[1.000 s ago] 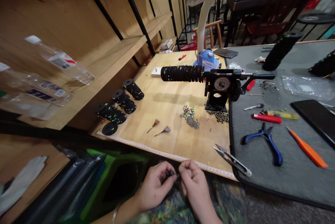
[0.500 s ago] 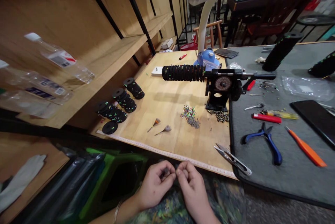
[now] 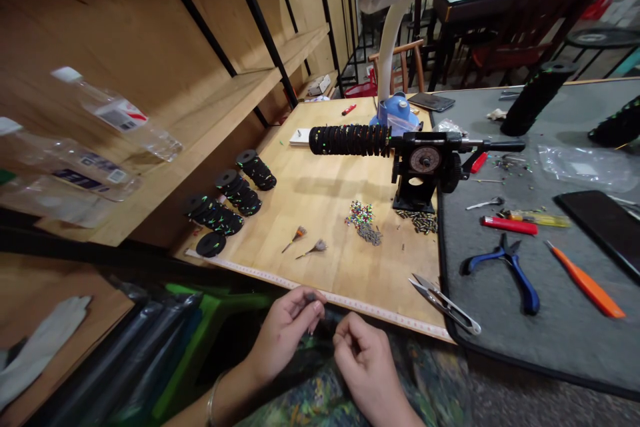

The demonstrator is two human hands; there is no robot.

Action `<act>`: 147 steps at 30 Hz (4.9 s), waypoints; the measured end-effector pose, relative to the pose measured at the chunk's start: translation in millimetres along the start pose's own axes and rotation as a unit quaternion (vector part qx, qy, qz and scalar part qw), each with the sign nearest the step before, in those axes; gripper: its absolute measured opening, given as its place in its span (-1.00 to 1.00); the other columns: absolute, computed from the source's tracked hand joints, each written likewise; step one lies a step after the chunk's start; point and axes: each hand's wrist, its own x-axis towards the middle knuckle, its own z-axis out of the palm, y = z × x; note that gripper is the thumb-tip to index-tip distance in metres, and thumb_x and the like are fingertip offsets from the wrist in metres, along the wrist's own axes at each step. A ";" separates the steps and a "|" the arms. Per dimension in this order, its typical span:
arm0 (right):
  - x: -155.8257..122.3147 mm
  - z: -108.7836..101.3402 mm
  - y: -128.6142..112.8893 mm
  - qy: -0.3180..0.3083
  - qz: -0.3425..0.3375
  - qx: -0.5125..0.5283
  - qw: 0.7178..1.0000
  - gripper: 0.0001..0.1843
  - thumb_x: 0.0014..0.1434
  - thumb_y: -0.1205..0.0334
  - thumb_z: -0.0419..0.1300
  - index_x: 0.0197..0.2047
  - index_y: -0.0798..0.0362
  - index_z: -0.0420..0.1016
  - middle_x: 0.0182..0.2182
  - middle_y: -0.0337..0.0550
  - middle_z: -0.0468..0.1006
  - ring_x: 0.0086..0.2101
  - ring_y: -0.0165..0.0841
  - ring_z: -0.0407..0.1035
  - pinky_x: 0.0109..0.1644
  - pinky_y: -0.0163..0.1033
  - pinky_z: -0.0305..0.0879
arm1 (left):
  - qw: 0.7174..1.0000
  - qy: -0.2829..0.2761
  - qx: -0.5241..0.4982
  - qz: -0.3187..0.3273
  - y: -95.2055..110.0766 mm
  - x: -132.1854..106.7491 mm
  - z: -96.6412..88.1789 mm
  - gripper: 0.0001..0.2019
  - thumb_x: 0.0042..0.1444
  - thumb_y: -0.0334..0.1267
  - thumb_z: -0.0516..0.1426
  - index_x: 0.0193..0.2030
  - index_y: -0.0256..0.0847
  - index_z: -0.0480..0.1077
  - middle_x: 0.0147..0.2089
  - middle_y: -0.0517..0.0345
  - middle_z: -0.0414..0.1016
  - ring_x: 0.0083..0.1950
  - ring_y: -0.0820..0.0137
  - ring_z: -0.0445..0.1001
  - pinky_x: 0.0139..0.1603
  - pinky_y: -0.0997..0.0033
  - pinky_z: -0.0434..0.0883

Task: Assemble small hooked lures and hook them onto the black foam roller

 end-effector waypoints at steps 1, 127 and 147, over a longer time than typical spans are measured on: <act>-0.1 0.0 0.2 0.001 -0.013 -0.014 1.000 -0.86 0.09 0.31 0.04 -0.50 0.02 0.24 -0.60 -0.35 0.22 -0.54 -0.43 0.14 -0.44 -0.36 0.04 | 0.999 0.001 -0.033 -0.013 0.4 0.9 1.1 -0.78 0.09 -0.15 0.20 -0.27 -0.30 0.44 -0.47 0.22 0.38 -0.53 0.54 0.24 -0.48 0.55 0.20; -4.7 24.1 1.7 -0.039 0.122 0.163 0.978 -0.56 0.20 -0.18 0.04 -0.44 0.04 0.25 -0.66 -0.34 0.38 -0.70 -0.54 0.12 -0.60 -0.42 -0.01 | 1.000 0.012 0.009 0.012 -12.2 -22.8 9.0 -0.79 0.11 -0.18 0.20 -0.33 -0.21 0.25 -0.53 0.30 0.36 -0.54 0.52 0.33 -0.47 0.54 0.29; -3.0 24.6 0.1 -0.040 0.118 0.176 0.976 -0.56 0.19 -0.18 0.05 -0.46 0.02 0.21 -0.68 -0.34 0.37 -0.70 -0.53 0.14 -0.59 -0.41 0.02 | 0.989 0.029 0.126 0.076 -17.8 -24.6 5.4 -0.94 0.16 -0.32 0.12 -0.30 -0.20 0.28 -0.47 0.21 0.45 -0.52 0.48 0.38 -0.44 0.52 0.33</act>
